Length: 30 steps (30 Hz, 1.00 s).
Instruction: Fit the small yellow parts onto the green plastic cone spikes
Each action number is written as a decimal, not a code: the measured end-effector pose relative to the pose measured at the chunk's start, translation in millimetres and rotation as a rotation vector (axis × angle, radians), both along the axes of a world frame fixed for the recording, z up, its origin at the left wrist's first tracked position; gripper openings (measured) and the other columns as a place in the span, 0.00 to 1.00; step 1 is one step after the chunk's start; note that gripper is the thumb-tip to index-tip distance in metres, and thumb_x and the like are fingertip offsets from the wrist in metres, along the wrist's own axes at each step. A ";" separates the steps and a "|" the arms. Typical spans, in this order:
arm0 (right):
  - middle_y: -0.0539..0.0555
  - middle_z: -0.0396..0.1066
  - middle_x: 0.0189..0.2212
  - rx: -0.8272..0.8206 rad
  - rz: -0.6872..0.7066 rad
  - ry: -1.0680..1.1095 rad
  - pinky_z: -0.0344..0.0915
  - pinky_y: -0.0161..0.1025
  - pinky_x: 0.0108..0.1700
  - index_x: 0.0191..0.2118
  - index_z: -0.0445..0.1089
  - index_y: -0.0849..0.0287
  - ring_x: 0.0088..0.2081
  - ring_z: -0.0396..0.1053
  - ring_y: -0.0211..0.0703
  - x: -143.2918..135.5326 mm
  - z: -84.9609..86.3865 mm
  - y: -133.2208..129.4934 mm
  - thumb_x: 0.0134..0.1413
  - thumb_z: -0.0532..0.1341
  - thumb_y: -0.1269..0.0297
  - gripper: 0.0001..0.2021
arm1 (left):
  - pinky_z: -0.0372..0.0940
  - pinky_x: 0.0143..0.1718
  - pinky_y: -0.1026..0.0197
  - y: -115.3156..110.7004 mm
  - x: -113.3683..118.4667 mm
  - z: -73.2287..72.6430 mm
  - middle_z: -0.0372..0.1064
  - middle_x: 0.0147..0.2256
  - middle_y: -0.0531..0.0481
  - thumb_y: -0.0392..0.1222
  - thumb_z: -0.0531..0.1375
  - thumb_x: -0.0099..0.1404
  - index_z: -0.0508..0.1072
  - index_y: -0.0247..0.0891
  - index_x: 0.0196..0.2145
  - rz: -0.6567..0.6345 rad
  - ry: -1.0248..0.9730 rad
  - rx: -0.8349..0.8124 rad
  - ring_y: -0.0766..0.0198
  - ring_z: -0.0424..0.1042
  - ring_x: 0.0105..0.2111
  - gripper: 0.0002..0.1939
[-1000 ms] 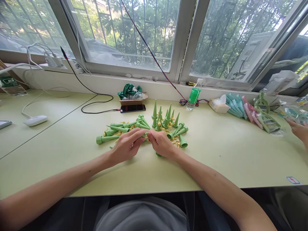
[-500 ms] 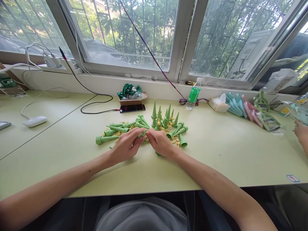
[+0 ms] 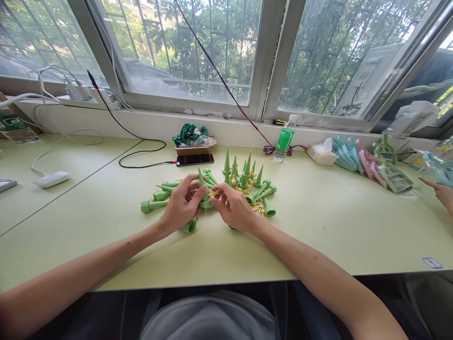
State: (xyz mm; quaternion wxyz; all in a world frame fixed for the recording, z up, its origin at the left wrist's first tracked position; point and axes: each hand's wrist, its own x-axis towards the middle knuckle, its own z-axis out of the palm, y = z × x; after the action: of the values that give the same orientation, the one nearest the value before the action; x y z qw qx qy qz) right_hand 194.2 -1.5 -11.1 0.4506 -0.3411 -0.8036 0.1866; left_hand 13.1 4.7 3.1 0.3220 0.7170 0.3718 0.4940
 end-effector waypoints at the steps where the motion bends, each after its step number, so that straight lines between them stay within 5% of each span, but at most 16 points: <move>1: 0.50 0.68 0.29 -0.001 0.008 0.000 0.62 0.33 0.27 0.46 0.64 0.58 0.27 0.65 0.36 0.1 -0.8 0.5 0.65 0.56 0.61 0.09 | 0.54 0.15 0.71 0.0 0.1 0.8 0.63 0.27 0.56 0.49 0.56 0.70 0.63 0.41 0.46 -0.014 -0.033 -0.056 0.75 0.58 0.16 0.12; 5: 0.49 0.68 0.27 0.031 0.014 -0.003 0.63 0.34 0.29 0.45 0.64 0.59 0.26 0.65 0.36 1.4 -3.7 2.5 0.66 0.55 0.63 0.07 | 0.54 0.14 0.70 -0.4 0.4 0.3 0.62 0.27 0.57 0.51 0.55 0.70 0.62 0.42 0.47 -0.046 -0.073 -0.117 0.75 0.57 0.15 0.13; 18: 0.45 0.56 0.20 0.082 -0.033 -0.057 0.53 0.32 0.26 0.28 0.57 0.57 0.22 0.50 0.34 2.9 -1.5 2.7 0.68 0.50 0.62 0.14 | 0.58 0.25 0.67 -3.9 -3.8 -14.6 0.64 0.26 0.55 0.36 0.54 0.70 0.65 0.39 0.48 -0.025 0.285 0.595 0.70 0.60 0.22 0.10; 30: 0.45 0.55 0.18 0.066 -0.065 -0.063 0.52 0.32 0.25 0.25 0.58 0.57 0.21 0.50 0.34 3.1 1.2 2.9 0.59 0.53 0.66 0.11 | 0.65 0.31 0.65 -2.5 -6.7 -11.6 0.72 0.40 0.43 0.31 0.51 0.69 0.62 0.40 0.56 -0.181 0.461 0.796 0.64 0.72 0.33 0.19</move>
State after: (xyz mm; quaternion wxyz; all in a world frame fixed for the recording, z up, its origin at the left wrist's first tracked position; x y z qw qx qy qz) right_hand 197.3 1.4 -9.9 0.4417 -0.3579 -0.8117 0.1344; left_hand 6.4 2.2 -8.5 -0.0274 0.9053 0.1514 0.3959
